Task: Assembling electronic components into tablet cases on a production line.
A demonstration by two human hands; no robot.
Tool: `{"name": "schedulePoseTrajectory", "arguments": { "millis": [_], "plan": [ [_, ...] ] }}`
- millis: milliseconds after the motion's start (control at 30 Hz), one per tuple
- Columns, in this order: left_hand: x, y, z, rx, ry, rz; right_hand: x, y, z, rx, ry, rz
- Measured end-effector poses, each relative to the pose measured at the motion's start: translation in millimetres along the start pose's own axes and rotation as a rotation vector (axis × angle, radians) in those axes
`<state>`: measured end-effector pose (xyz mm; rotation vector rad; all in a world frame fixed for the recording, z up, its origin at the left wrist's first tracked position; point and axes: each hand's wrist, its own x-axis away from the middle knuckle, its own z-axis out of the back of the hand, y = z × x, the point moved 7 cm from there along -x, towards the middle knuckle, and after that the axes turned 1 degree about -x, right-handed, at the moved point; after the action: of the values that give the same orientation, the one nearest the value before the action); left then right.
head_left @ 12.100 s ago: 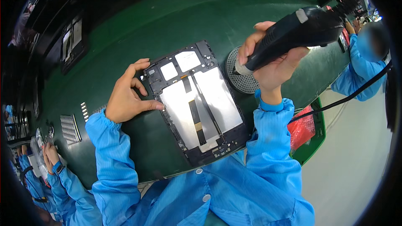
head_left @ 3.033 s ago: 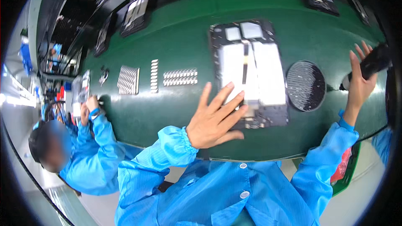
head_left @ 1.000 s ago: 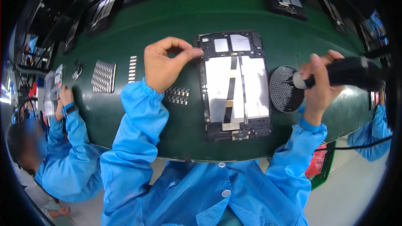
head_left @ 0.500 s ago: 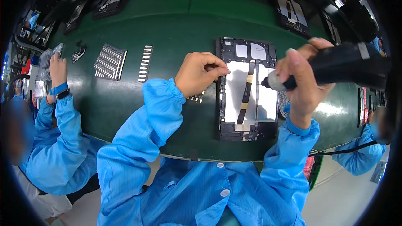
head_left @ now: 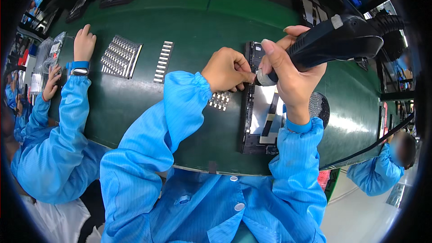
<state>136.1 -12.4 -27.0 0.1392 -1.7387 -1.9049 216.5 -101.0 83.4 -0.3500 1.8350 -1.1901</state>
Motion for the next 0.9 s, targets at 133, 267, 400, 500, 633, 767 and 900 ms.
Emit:
{"name": "schedulePoseTrajectory", "arguments": {
  "millis": [133, 267, 400, 500, 633, 767, 900],
  "plan": [
    [-0.2, -2.6, 0.2, 0.014, -0.001, 0.019, -0.3, 3.5, -1.7, -0.021, -0.002, 0.009],
    [0.1, -1.4, -0.2, 0.011, 0.003, 0.019, -0.2, 3.9, -1.7, -0.038, -0.008, 0.01],
    [0.7, -1.0, -0.1, 0.003, 0.007, 0.023, 0.1, 4.2, -1.1, -0.016, -0.009, 0.011],
    [0.8, -2.0, -1.5, -0.017, -0.02, 0.024, 0.1, 5.8, -1.2, -0.05, -0.013, 0.003],
    [1.3, -1.4, -1.3, -0.027, -0.023, 0.038, -2.5, 6.9, -0.7, -0.08, -0.008, -0.015],
    [0.9, -1.6, -2.2, -0.031, -0.027, 0.031, -1.0, 7.0, -0.7, -0.094, -0.016, -0.02],
    [1.9, 0.4, -1.2, -0.045, -0.027, 0.023, -0.1, 6.9, -1.0, -0.061, -0.007, 0.017]
  ]
}}
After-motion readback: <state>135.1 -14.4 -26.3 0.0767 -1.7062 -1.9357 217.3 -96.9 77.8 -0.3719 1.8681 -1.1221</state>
